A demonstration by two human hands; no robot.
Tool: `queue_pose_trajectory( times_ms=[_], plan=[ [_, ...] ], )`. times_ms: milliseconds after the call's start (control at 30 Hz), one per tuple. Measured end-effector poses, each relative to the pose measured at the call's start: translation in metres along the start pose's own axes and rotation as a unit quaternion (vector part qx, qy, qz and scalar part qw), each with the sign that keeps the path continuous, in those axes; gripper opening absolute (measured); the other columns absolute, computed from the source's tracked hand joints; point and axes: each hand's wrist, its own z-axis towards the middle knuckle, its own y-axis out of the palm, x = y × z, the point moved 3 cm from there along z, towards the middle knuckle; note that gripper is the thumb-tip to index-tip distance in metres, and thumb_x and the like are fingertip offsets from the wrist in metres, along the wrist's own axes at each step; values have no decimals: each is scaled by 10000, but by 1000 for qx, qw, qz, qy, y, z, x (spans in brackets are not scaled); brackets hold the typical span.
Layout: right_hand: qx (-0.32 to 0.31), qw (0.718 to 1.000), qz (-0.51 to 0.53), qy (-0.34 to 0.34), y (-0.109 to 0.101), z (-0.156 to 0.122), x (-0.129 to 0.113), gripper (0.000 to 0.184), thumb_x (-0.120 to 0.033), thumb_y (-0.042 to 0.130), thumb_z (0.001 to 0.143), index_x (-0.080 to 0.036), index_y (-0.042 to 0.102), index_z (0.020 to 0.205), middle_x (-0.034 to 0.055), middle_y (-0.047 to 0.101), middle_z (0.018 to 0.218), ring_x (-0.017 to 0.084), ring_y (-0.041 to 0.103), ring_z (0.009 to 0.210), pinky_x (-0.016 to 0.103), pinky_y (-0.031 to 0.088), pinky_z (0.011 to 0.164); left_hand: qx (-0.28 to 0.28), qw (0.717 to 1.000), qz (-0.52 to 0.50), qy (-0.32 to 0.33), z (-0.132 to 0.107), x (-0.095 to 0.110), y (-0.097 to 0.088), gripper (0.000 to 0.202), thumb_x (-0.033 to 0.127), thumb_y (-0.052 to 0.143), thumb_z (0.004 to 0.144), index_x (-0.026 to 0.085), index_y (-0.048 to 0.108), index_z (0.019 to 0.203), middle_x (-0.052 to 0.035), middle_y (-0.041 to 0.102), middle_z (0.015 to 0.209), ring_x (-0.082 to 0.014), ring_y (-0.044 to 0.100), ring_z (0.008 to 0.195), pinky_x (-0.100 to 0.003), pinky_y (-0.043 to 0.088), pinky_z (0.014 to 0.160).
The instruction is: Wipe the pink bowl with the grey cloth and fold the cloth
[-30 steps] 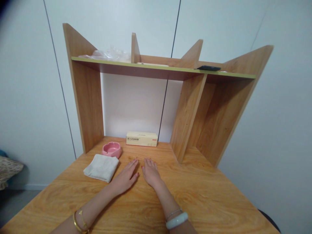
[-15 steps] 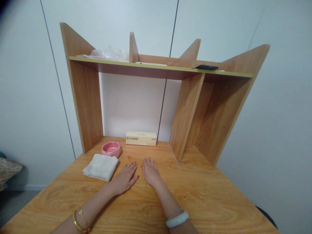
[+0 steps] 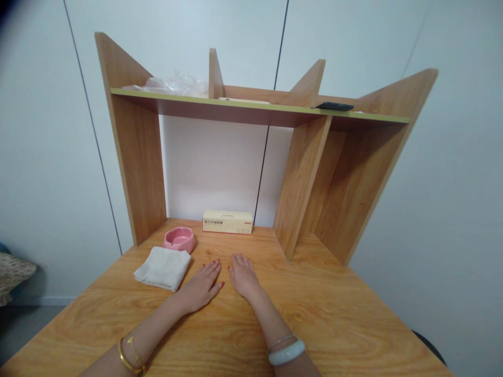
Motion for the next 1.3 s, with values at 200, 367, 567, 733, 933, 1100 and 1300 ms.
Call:
queue_pose_trajectory(
  times_ms=[200, 367, 567, 733, 933, 1100, 1300],
  plan=[
    [0, 1000, -3, 1, 0, 0, 0, 511, -305, 210, 876, -70, 282, 1323, 104, 254, 1391, 213, 152, 1290, 359, 129, 1035, -1, 1000, 1, 0, 0, 0, 0, 592, 435, 219, 866, 43, 290, 1304, -164, 236, 1381, -229, 191, 1281, -386, 148, 1036],
    [-1, 1000, -4, -1, 0, 0, 0, 511, -307, 209, 877, -66, 290, 1319, 105, 251, 1392, 218, 154, 1289, 355, 132, 1035, 2, 1000, 2, 1, 0, 0, 1, 583, 431, 202, 870, 58, 280, 1311, -159, 240, 1380, -223, 192, 1281, -389, 147, 1035],
    [1, 1000, -2, -2, 1, 1, 1, 507, -308, 210, 877, -77, 290, 1321, 98, 255, 1391, 213, 153, 1290, 362, 135, 1034, 2, 1000, 4, -2, 1, -1, 1, 585, 431, 213, 868, 56, 283, 1310, -156, 244, 1380, -222, 188, 1282, -381, 143, 1036],
    [2, 1000, -4, -1, 1, 1, 1, 507, -306, 208, 878, -71, 292, 1319, 106, 259, 1389, 219, 162, 1288, 359, 134, 1033, -2, 1000, 6, -4, 0, 1, 0, 590, 426, 217, 867, 41, 284, 1308, -160, 242, 1380, -224, 187, 1282, -377, 144, 1036],
    [1, 1000, -5, -3, 0, 0, 0, 509, -310, 207, 878, -74, 288, 1322, 103, 266, 1387, 219, 165, 1287, 363, 136, 1032, -8, 1000, 6, -4, -1, 3, -3, 593, 425, 225, 866, 30, 290, 1303, -163, 230, 1383, -227, 186, 1282, -372, 141, 1040],
    [2, 1000, -5, -4, 0, 0, -1, 515, -302, 207, 875, -53, 284, 1319, 113, 260, 1387, 229, 170, 1284, 374, 137, 1032, -10, 1000, 7, -6, -1, 2, -3, 586, 419, 220, 867, 38, 284, 1307, -158, 230, 1385, -221, 183, 1283, -369, 142, 1041],
    [4, 1000, -5, -7, 0, 0, -1, 513, -301, 207, 873, -53, 301, 1311, 117, 260, 1387, 229, 169, 1285, 382, 147, 1029, -10, 1000, 10, -6, 0, 2, -2, 583, 413, 218, 868, 37, 275, 1310, -157, 218, 1387, -219, 180, 1284, -371, 135, 1043]
  ],
)
